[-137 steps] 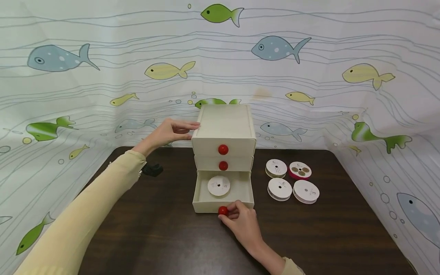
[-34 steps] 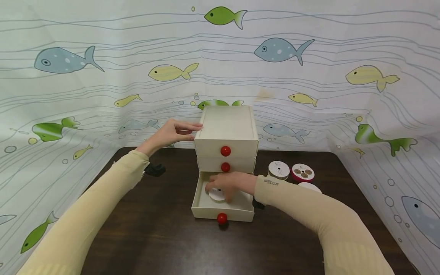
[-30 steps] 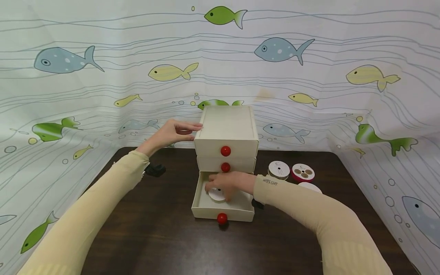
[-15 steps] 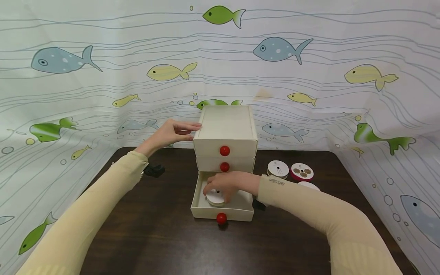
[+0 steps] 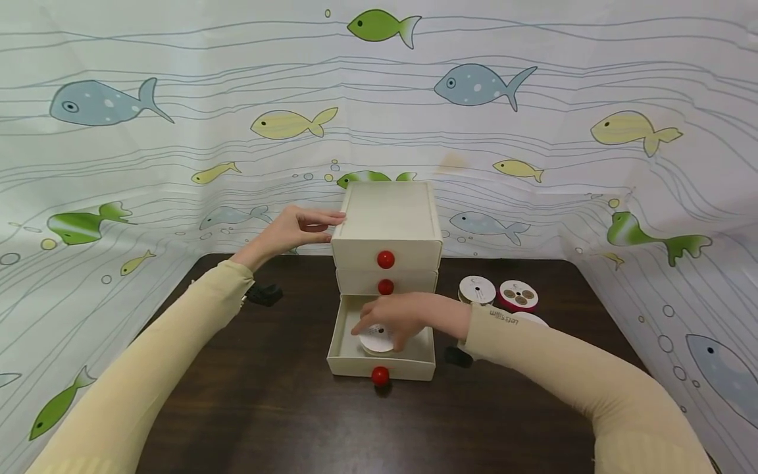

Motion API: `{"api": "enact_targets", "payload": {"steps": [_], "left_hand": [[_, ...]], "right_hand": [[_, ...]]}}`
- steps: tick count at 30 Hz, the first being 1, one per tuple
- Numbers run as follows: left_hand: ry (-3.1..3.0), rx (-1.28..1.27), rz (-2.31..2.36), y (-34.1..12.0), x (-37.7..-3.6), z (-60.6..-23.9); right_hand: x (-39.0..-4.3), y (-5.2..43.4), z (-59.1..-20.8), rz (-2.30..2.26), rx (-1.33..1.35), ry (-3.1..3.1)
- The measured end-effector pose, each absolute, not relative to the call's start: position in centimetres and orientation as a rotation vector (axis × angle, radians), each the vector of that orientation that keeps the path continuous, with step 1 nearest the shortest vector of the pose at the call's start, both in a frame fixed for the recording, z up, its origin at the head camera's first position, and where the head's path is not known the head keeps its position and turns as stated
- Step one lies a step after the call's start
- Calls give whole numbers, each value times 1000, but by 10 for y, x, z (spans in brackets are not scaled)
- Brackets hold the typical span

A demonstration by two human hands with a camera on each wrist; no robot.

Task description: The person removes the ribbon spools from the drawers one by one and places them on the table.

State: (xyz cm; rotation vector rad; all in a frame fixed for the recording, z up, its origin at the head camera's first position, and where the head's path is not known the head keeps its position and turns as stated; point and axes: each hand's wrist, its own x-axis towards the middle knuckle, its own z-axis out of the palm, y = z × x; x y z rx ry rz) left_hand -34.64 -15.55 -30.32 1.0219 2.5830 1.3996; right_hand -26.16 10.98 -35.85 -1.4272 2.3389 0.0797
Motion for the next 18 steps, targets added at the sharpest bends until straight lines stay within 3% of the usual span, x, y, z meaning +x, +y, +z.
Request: {"api": "enact_targets", "payload": {"steps": [18], "left_hand": [[2585,1011,1399,-155,-346,-303]], "right_hand": [[-240,210,-341,-231,-1371,2660]]}}
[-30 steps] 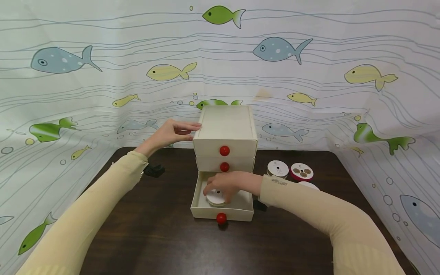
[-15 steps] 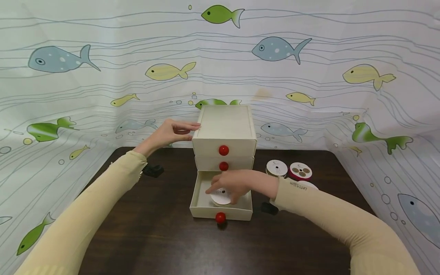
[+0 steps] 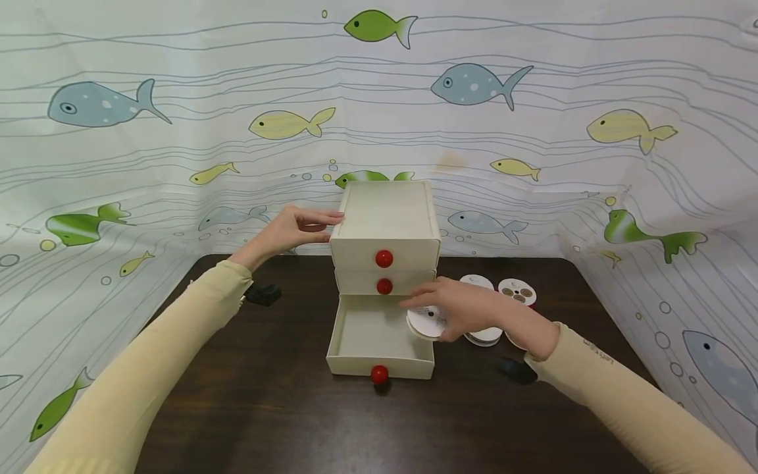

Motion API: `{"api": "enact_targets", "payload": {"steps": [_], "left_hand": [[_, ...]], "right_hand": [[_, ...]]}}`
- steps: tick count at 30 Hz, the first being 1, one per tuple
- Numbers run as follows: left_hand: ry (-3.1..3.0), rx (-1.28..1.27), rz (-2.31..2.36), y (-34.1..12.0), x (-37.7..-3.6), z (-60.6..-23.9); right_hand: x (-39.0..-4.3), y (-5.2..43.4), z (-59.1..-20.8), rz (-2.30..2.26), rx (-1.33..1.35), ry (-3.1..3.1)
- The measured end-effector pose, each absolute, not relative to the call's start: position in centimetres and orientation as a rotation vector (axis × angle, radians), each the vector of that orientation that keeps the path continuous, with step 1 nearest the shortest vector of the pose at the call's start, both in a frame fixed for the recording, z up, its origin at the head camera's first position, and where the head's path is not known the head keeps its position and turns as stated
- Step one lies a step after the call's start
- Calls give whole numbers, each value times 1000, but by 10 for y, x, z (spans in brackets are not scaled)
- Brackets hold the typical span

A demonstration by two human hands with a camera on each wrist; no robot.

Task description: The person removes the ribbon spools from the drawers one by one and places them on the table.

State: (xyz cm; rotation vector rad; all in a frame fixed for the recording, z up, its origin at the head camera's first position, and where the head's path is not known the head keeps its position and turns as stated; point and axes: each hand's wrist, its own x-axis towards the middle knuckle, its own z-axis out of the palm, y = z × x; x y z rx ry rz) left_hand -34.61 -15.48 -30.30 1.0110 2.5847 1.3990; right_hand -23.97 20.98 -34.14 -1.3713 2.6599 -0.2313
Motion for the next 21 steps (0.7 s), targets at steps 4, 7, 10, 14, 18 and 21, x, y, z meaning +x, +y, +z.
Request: {"api": "enact_targets", "payload": {"steps": [4,7,10,14,18,21], "left_hand": [[2580,1013,1399,-155,-344,-301],[2579,1007,1399,-155,-344,-302],[2581,998,1389,-155,-344,-302],[2585,1013,1383,-156,-346,-305],[2573,1038,1389,-156,-346,-304],[2565,1041,1399,-156,-346,-303]], "right_hand": [[-235,235,-347,-234,-1263,2699],[-230,250,-354,-240,-1206,2719],[-226,264,-360,-247,-1169,2742],[-219,277,-367,-238,-1142,2766],[-211,287,-374,-250,-1089,2764],[-204,291,-380,-268,-1034,2761]]}}
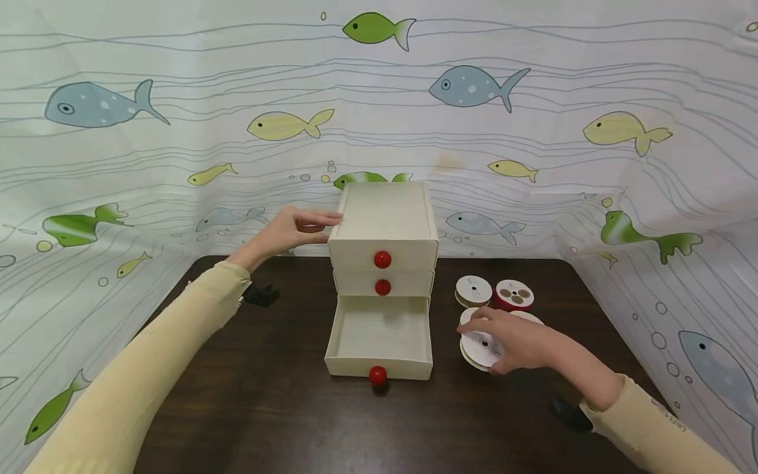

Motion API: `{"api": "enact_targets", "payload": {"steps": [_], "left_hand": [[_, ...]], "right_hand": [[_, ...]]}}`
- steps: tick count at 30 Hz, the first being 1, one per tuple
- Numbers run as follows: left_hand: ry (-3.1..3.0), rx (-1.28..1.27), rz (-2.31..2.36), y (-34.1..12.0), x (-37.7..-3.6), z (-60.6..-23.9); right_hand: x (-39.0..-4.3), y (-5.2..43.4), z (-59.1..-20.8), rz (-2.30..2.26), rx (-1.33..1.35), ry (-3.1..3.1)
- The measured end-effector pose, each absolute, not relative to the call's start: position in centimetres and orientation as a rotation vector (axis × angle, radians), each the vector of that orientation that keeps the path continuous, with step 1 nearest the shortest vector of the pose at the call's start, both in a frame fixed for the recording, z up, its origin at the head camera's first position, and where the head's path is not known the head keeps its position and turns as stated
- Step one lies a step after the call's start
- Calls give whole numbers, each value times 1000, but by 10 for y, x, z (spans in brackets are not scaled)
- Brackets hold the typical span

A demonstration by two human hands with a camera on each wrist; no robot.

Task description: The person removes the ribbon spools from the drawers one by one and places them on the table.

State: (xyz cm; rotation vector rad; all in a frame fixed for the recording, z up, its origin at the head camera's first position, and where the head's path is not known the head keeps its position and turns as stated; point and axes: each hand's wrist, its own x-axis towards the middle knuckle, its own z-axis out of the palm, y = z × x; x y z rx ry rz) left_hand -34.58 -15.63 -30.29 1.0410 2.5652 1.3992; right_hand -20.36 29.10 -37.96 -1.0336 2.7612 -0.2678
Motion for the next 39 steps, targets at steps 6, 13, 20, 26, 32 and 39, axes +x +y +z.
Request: {"api": "enact_targets", "payload": {"steps": [6,13,20,26,32,39], "left_hand": [[2577,1015,1402,-156,-346,-304],[2578,997,1404,-155,-345,-303],[2578,993,1395,-155,-346,-302],[2579,981,1402,-155,-348,-303],[2577,997,1402,-155,-347,-303],[2580,1005,1411,-155,-348,-305]], "right_hand": [[-189,295,-392,-286,-968,2755],[-179,298,-408,-293,-998,2756],[-177,301,-414,-289,-1031,2776],[-177,302,-418,-288,-1017,2760],[-177,302,-422,-257,-981,2758],[-177,306,-426,-251,-1027,2772]]}}
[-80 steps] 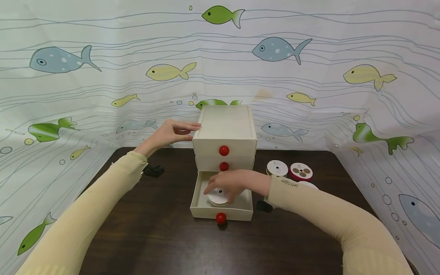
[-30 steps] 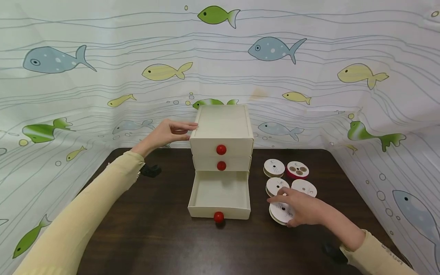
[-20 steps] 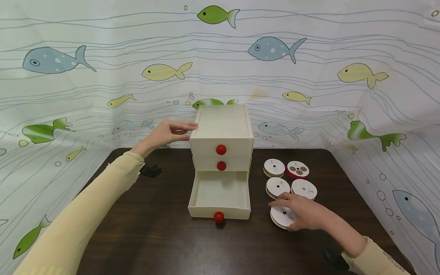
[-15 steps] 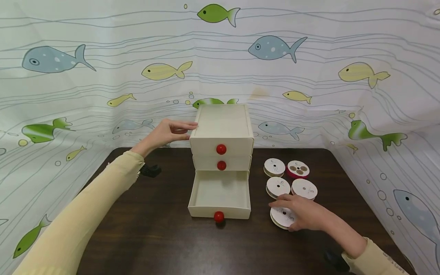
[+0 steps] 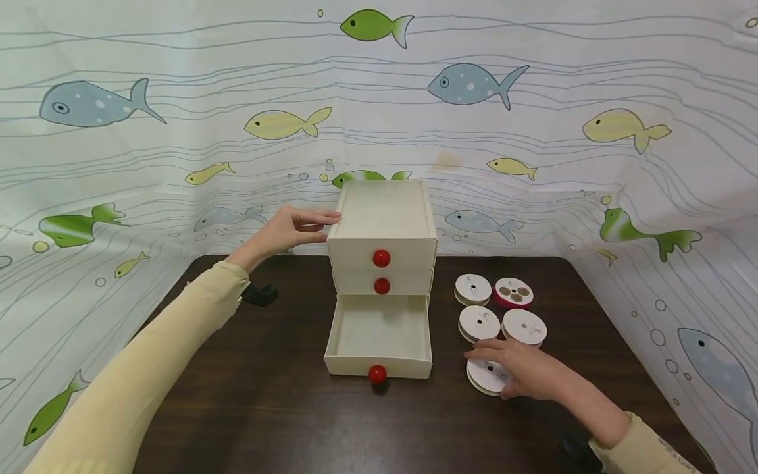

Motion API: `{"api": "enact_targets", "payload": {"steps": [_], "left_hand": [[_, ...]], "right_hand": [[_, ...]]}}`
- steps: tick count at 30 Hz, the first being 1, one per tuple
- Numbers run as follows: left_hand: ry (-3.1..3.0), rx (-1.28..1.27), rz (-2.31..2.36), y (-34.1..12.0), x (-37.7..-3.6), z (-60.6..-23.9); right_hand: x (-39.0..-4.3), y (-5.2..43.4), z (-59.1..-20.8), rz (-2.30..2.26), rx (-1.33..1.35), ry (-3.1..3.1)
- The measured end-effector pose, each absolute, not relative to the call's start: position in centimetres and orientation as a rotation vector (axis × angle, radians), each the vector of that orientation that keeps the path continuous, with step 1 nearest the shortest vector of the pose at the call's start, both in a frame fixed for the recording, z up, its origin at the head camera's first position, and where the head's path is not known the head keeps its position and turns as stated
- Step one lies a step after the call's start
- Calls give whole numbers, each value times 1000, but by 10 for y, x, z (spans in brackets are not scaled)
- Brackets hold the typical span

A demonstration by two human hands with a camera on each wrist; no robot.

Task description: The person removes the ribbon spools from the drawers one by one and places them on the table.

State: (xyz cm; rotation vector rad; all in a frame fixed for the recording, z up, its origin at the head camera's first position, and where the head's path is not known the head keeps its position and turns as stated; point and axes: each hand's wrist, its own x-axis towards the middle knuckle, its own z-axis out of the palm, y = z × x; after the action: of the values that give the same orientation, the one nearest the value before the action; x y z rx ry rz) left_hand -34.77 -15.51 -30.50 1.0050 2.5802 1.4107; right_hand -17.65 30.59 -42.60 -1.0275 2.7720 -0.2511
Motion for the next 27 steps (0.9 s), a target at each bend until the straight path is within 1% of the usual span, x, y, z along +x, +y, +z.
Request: {"api": "enact_targets", "payload": {"steps": [10,17,21,27], "left_hand": [[2586,1001,1398,-156,-346,-305],[2583,1020,1390,-157,-347,-304],[2596,1017,1388,-157,-347,-303],[2607,1002,1381,-156,-346,-302]], "right_hand": [[-176,308,-424,-235,-1040,2763],[-175,306,-414,-139,-1054,2836],[-175,297,-406,-145,-1120,2972],[-171,267,-400,-292,-1163,3154]]}}
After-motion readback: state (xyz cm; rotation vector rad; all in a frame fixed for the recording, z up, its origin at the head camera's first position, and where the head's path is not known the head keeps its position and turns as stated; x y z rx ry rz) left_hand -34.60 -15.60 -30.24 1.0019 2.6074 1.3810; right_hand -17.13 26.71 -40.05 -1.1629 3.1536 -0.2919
